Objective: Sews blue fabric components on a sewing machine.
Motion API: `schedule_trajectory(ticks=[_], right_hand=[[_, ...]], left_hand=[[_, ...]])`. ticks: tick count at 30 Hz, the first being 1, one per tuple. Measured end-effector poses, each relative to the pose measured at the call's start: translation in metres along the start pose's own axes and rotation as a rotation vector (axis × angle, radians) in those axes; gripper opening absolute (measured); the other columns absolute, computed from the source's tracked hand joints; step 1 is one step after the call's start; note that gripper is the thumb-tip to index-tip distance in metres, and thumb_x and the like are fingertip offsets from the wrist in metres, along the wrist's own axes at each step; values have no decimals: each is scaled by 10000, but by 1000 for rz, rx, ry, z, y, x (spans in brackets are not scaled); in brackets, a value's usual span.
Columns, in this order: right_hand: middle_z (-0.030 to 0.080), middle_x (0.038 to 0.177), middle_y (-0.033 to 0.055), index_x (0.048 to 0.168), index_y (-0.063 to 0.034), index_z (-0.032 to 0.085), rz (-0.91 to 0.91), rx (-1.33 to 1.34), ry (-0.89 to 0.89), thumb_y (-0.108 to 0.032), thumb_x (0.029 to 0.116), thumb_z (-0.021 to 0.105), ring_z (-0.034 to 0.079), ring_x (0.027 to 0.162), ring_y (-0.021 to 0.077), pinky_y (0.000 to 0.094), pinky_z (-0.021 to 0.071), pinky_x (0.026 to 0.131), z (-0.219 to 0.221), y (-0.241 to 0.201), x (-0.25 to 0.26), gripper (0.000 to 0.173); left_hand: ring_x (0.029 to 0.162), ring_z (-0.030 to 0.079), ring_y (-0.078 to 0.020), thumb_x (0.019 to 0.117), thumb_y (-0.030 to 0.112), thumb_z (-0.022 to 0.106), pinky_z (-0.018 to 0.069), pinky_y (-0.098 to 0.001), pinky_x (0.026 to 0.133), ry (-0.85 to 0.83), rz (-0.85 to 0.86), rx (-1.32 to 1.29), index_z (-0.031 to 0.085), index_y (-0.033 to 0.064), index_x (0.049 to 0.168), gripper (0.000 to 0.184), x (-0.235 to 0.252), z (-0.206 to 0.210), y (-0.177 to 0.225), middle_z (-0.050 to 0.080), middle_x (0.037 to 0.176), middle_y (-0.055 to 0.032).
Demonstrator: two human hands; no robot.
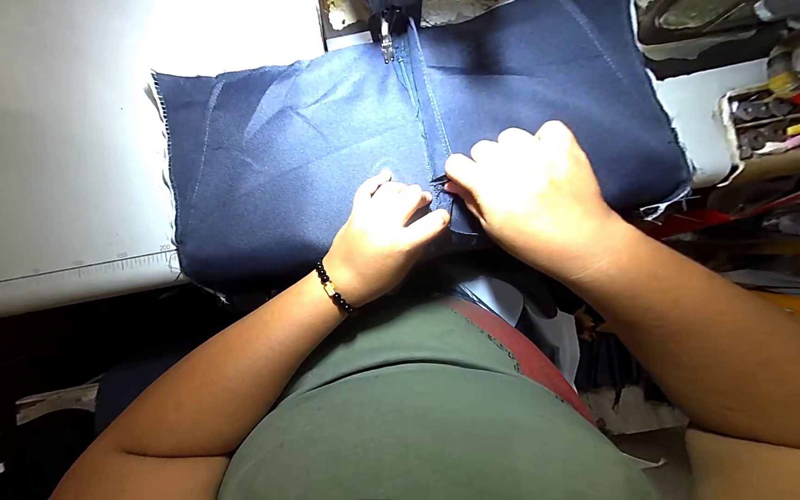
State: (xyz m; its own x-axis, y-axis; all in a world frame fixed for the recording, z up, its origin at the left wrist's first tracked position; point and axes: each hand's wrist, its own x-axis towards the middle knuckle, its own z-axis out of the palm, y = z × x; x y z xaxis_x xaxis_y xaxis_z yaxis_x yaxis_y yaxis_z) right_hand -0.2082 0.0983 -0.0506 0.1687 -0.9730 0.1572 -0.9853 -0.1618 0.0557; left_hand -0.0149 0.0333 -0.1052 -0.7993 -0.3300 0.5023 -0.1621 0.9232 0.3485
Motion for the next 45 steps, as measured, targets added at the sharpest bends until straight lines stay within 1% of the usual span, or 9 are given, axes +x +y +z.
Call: schedule_trajectory(ticks=[24,26,30,32,35,38,42,44,45], right_hand=[[587,722,118,960,-91,687,-55,72,58,-207,1069,453,615,712,327,464,396,641,12,9,0,283],[628,811,134,1021,-78,686,3,164,75,-236,1074,456,649,793,346,486,441,660,14,25,-5,284],[683,1115,236,1109,-27,727,198,178,223,-138,1048,505,639,1090,451,601,502,909,13,91,-27,256],[665,1102,273,1100,-26,757,281,109,299,-132,1030,556,601,1086,500,627,471,932,14,129,-41,238],[661,1119,319,1165,22,731,484,7,245,-117,1053,497,591,1131,546,675,452,968,19,171,-63,295],[612,1247,374,1251,55,686,687,39,196,-93,1036,451,506,1247,602,751,372,1004,9,165,-60,352],[728,1126,179,1114,-14,742,141,402,414,-52,1002,441,682,1115,305,460,535,984,2,66,-15,323],[721,1271,74,1283,-119,717,-92,560,226,-115,1029,437,678,1195,212,424,546,1009,5,20,15,378],[723,1232,70,1291,-130,698,-116,565,119,-160,1039,451,697,1130,225,447,566,920,8,8,26,353]], left_hand=[[1107,688,-328,972,75,602,411,-580,1107,9,-6,-43,770,78,1037,180,-1,0,0,723,1114,-188],[1107,690,-329,977,77,597,413,-581,1105,11,-6,-56,770,72,1031,182,-1,0,-1,723,1109,-192],[1100,688,-321,985,84,580,421,-577,1100,9,-24,-73,772,68,1010,195,0,-1,-1,726,1088,-176],[1075,689,-314,984,88,567,441,-563,1075,-14,-31,-48,774,82,1001,208,3,-3,0,726,1071,-157],[984,663,-297,968,89,568,488,-475,894,-22,-21,-14,775,103,989,209,6,-6,1,712,1007,-129],[946,675,-272,960,75,585,526,-412,803,3,-15,-20,771,97,982,188,6,-8,1,719,989,-122],[882,686,-253,955,60,592,558,-358,745,2,-7,-5,774,84,986,186,9,-9,4,725,945,-118],[846,673,-250,949,53,599,557,-355,707,2,-9,8,775,92,986,183,10,-9,5,704,910,-112],[824,658,-250,940,51,605,550,-359,683,2,-18,3,773,95,983,180,10,-9,6,673,895,-116]])
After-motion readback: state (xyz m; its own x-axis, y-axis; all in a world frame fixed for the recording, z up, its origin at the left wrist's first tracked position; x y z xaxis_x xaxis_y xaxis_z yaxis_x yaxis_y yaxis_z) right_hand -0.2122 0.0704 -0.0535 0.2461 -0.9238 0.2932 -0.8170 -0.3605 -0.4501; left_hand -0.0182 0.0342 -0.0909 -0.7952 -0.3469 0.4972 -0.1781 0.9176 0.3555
